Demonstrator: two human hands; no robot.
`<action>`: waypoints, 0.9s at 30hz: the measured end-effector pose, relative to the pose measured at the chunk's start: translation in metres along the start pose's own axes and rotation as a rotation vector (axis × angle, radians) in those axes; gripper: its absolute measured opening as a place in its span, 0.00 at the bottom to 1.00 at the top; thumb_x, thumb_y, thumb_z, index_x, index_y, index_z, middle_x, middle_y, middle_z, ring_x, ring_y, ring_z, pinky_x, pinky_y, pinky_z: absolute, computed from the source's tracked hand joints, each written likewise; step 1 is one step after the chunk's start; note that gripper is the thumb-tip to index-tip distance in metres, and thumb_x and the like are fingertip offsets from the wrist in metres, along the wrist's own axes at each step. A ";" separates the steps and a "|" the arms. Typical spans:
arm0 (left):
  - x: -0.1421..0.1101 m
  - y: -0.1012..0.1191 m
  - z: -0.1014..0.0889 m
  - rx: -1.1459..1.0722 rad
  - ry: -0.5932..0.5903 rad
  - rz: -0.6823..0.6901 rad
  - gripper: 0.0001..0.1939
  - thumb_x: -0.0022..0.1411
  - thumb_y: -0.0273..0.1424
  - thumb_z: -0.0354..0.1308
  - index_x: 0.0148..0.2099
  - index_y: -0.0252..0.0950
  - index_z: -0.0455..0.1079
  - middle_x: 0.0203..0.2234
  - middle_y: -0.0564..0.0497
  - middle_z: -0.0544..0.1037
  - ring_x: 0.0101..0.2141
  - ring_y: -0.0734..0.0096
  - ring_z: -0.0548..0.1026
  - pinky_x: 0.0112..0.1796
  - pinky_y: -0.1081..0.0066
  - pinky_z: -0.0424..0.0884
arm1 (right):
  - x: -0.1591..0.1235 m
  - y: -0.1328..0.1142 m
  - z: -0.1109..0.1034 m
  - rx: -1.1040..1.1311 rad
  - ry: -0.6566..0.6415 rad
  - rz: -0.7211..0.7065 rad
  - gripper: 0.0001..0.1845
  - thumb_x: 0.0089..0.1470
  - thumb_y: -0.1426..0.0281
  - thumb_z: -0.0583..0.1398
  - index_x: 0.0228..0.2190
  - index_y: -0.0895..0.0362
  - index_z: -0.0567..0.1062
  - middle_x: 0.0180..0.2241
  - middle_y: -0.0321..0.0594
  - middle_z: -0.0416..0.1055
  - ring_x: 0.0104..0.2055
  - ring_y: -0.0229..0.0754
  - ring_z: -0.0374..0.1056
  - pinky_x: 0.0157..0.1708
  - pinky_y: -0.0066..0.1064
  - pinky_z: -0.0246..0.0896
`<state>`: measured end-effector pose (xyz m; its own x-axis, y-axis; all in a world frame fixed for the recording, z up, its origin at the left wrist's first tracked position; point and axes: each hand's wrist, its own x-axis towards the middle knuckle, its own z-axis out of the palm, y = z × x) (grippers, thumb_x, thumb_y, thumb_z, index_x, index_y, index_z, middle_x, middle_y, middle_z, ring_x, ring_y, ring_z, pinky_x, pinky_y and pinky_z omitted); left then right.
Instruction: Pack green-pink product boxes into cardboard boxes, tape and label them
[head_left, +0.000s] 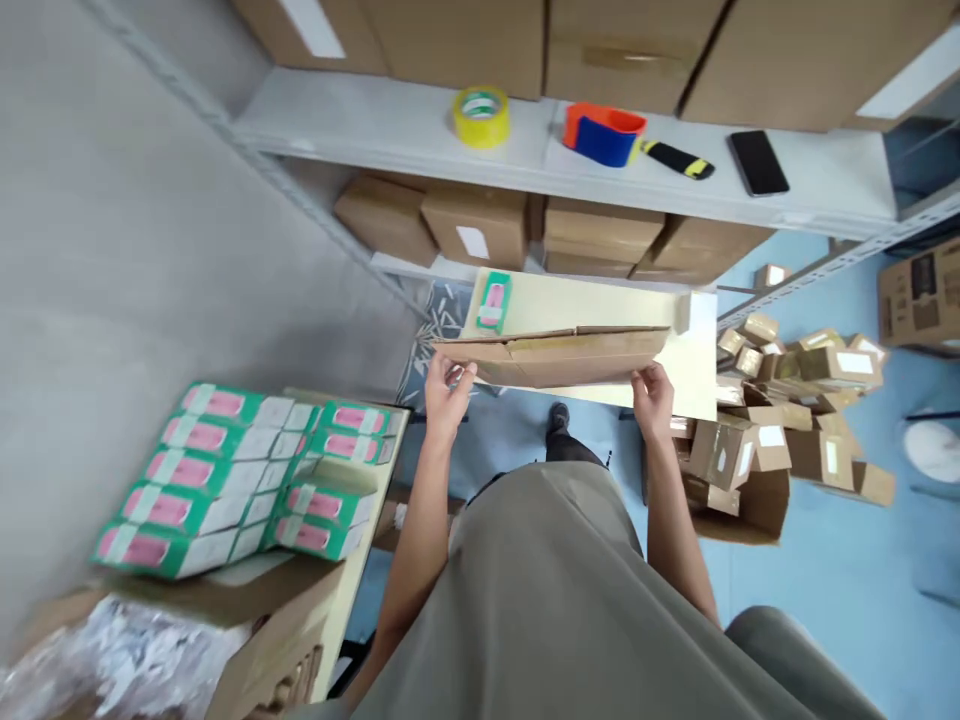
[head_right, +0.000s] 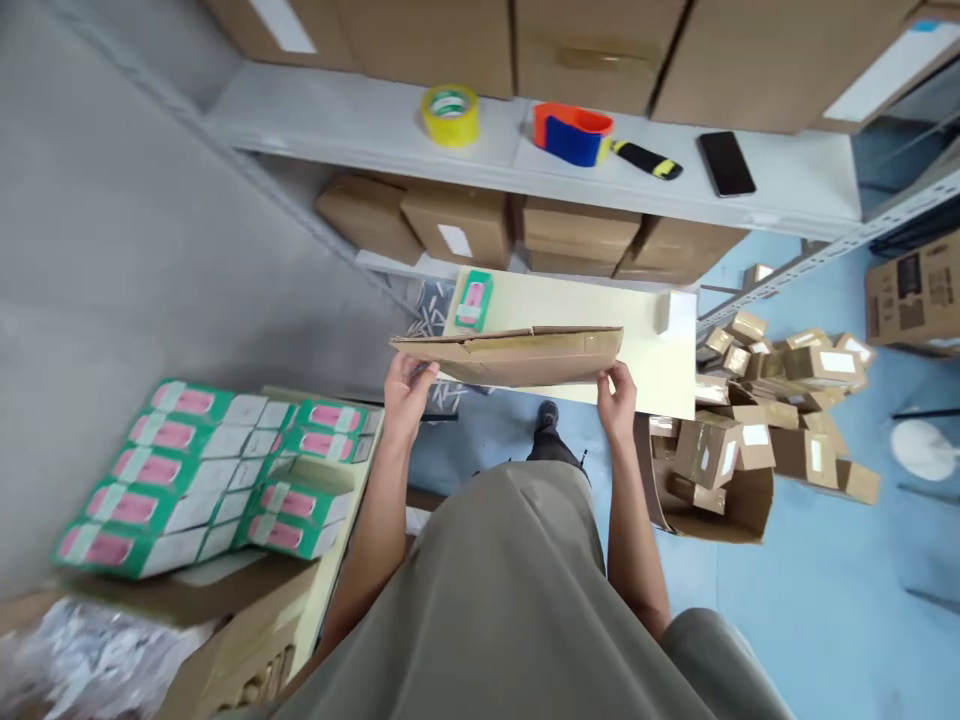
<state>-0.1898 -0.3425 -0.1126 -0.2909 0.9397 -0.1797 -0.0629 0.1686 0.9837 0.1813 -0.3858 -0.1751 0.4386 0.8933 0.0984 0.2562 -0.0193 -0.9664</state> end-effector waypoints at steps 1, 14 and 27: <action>0.014 -0.003 0.026 -0.015 -0.038 0.002 0.20 0.64 0.24 0.71 0.56 0.42 0.76 0.55 0.47 0.85 0.61 0.63 0.82 0.64 0.67 0.75 | 0.014 0.009 -0.007 -0.050 0.007 0.010 0.21 0.65 0.50 0.64 0.46 0.54 0.78 0.47 0.49 0.83 0.52 0.50 0.79 0.63 0.49 0.73; 0.098 -0.017 0.211 0.031 -0.409 -0.034 0.33 0.65 0.46 0.76 0.67 0.42 0.76 0.71 0.40 0.77 0.75 0.51 0.70 0.73 0.56 0.68 | 0.097 0.052 -0.047 -0.041 -0.051 0.177 0.29 0.67 0.47 0.61 0.57 0.53 0.74 0.58 0.54 0.79 0.60 0.52 0.77 0.67 0.51 0.75; 0.144 0.011 0.226 0.788 -0.295 0.022 0.30 0.67 0.30 0.53 0.67 0.36 0.80 0.60 0.42 0.86 0.61 0.49 0.81 0.66 0.53 0.75 | 0.211 -0.003 -0.082 -0.447 -0.056 -0.069 0.21 0.73 0.62 0.53 0.54 0.54 0.82 0.55 0.54 0.85 0.54 0.55 0.82 0.59 0.50 0.78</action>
<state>-0.0169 -0.1383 -0.1256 -0.0162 0.9660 -0.2580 0.6567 0.2049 0.7257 0.3436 -0.2338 -0.1325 0.3634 0.9219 0.1345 0.6356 -0.1397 -0.7593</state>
